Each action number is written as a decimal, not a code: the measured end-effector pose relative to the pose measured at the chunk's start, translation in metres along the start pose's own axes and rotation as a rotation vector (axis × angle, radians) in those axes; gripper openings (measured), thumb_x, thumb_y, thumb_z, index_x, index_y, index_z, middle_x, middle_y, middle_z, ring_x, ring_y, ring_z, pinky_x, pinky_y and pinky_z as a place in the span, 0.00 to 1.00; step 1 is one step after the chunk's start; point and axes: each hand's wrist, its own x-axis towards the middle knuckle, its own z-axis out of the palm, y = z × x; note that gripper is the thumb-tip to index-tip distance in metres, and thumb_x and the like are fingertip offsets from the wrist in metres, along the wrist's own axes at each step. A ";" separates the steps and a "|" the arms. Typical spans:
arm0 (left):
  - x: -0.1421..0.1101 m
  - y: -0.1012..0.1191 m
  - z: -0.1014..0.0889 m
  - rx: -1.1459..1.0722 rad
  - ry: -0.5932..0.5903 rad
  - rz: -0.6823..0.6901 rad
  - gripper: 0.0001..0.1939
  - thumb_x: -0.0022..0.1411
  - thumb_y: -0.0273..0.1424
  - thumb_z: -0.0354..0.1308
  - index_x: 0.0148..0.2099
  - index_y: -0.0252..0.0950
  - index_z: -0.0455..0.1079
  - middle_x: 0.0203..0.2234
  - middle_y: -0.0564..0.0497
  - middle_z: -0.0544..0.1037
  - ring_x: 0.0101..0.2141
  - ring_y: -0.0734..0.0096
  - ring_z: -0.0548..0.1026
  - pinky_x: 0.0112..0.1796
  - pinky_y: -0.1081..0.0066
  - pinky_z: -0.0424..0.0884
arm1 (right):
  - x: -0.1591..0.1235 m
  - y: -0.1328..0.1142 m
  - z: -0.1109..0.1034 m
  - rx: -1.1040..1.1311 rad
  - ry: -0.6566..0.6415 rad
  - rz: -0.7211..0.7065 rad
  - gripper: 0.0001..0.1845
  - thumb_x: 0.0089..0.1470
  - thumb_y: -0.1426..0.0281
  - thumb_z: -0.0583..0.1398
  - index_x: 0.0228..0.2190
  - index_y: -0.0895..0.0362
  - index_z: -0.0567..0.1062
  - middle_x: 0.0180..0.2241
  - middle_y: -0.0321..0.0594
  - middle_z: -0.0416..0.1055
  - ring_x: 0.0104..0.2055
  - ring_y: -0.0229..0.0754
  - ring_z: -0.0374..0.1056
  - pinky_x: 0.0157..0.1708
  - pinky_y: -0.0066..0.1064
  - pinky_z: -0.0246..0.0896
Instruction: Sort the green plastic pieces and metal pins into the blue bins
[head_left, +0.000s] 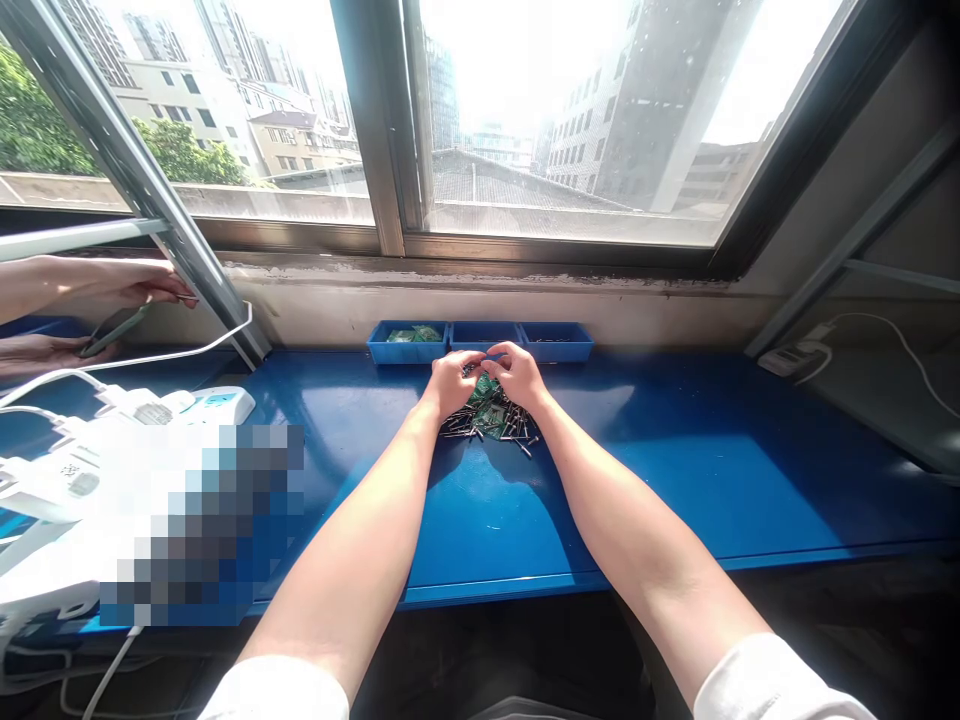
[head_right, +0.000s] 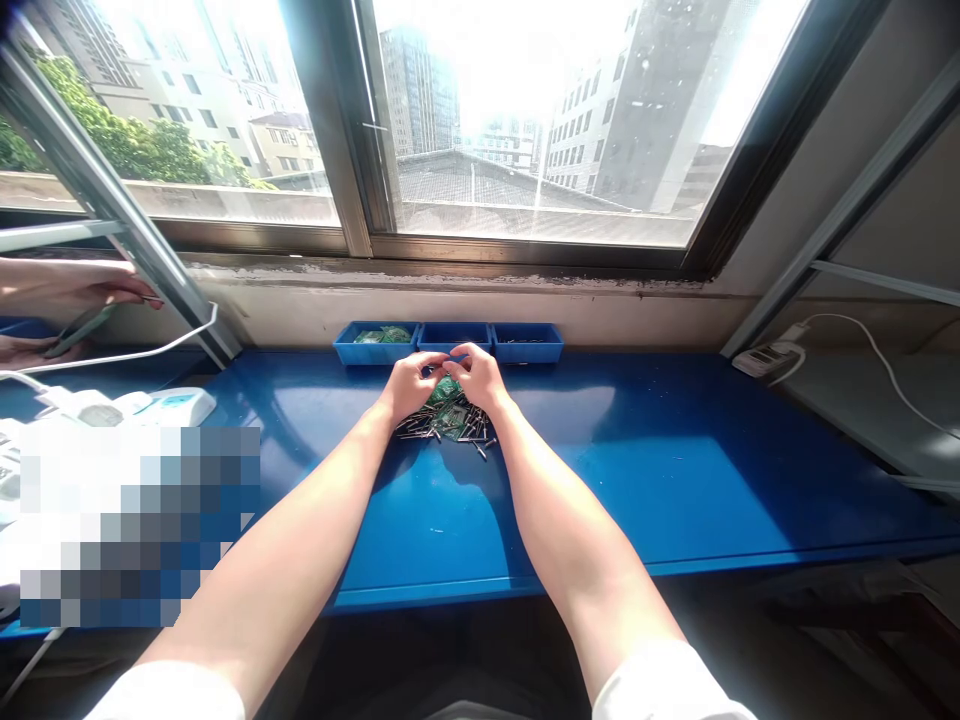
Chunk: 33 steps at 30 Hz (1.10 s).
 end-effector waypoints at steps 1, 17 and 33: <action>0.000 0.000 0.000 -0.030 -0.008 0.022 0.14 0.58 0.32 0.53 0.44 0.38 0.74 0.41 0.51 0.78 0.43 0.67 0.74 0.48 0.70 0.67 | 0.000 0.000 0.000 0.048 -0.013 0.029 0.18 0.46 0.58 0.60 0.37 0.54 0.70 0.20 0.31 0.68 0.23 0.36 0.64 0.27 0.29 0.58; 0.001 -0.006 0.001 -0.012 0.021 -0.085 0.13 0.58 0.32 0.49 0.36 0.39 0.75 0.34 0.52 0.79 0.38 0.68 0.74 0.44 0.71 0.68 | 0.003 -0.001 -0.002 0.254 0.010 0.074 0.12 0.41 0.61 0.62 0.26 0.56 0.72 0.24 0.37 0.73 0.23 0.37 0.65 0.26 0.30 0.62; 0.000 -0.002 -0.002 0.146 0.034 -0.083 0.14 0.60 0.32 0.48 0.35 0.42 0.76 0.34 0.53 0.79 0.42 0.65 0.73 0.49 0.64 0.61 | -0.001 -0.008 -0.010 0.309 0.003 0.087 0.10 0.39 0.63 0.63 0.26 0.56 0.77 0.23 0.36 0.74 0.26 0.39 0.68 0.27 0.30 0.62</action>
